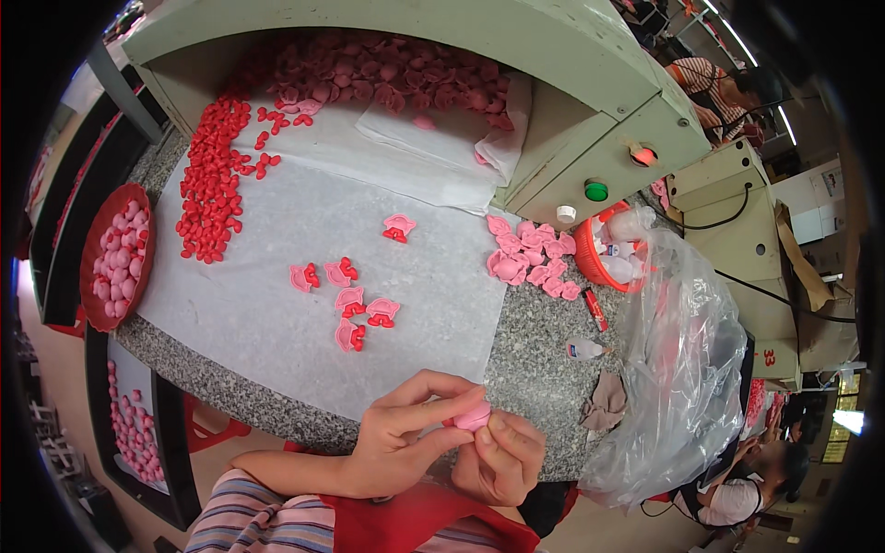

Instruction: Applying glue to small pink plastic toy components and assembling them into flower shapes.

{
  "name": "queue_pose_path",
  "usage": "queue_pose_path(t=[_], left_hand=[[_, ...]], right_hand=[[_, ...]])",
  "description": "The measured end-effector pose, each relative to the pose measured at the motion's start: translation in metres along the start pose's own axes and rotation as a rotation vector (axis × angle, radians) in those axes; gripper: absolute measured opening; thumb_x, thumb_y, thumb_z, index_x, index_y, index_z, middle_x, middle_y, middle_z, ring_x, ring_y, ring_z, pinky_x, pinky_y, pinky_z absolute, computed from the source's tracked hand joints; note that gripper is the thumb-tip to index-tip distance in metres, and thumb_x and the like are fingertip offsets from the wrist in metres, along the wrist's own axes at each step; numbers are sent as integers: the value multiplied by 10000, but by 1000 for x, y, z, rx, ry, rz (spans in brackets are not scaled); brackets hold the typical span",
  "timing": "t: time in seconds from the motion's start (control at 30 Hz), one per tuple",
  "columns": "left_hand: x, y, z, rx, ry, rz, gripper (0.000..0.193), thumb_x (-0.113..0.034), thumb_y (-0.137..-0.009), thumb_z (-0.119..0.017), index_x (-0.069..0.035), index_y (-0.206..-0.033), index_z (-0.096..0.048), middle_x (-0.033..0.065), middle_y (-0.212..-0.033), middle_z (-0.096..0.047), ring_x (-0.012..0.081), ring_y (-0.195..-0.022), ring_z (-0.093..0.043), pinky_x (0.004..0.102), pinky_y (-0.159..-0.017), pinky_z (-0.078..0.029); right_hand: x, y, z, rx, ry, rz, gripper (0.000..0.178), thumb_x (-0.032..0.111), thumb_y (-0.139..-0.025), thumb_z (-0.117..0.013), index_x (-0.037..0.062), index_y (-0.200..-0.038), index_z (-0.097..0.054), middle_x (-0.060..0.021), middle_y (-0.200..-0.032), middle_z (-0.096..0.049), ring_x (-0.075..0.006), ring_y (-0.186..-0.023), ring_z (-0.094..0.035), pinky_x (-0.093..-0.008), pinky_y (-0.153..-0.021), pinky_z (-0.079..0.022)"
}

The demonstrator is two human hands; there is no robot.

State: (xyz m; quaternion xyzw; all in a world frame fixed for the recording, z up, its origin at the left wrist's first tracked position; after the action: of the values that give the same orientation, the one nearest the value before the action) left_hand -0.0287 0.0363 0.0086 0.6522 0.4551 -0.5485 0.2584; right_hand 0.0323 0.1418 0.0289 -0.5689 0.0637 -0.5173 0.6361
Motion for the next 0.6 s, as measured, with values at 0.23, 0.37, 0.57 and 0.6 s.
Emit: queue_pose_path(t=[0.23, 0.37, 0.57, 0.6], left_hand=[[-3, 0, -1, 4, 10, -17, 391, 93, -759, -590, -9, -1136, -565, 142, -1111, -516, 192, -966, -541, 265, -809, -453], [-3, 0, 0, 15, 13, -2, 373, 75, -765, -594, -1, -1129, -567, 150, -1113, -513, 197, -958, -544, 267, -809, -455], [-4, 0, 0, -1, -1, -4, 389, 96, -737, -609, -12, -1110, -586, 116, -1092, -529, 160, -943, -542, 237, -770, -453], [-4, 0, 0, -2, 5, 5, 363, 68, -757, -604, 2, -1113, -578, 144, -1085, -529, 188, -949, -542, 258, -780, -454]], right_hand=[[2, 1, 2, -10, -3, 26, 285, -116, -622, -693, 6, -867, -615, -99, -917, -571, -244, -703, -604, -304, -566, -528], [2, -1, 1, 6, -14, 16, 291, -109, -623, -701, 10, -874, -614, -100, -925, -569, -247, -725, -603, -306, -565, -524], [3, -1, 2, 21, -45, 16, 292, -100, -622, -705, 10, -877, -617, -102, -931, -573, -250, -745, -603, -313, -575, -526], [3, -2, 3, 20, -35, 21, 292, -98, -619, -706, 11, -877, -620, -104, -933, -577, -250, -751, -604, -315, -579, -527]])
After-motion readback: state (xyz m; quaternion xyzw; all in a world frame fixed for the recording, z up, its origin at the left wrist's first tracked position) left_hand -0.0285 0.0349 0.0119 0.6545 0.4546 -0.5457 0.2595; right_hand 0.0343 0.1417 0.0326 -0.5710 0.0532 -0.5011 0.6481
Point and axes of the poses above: each hand's wrist, its own y-axis away from the middle knuckle, its own z-axis out of the back of the hand, x = y × z, the point moved 6 cm from there along -y, towards the middle knuckle
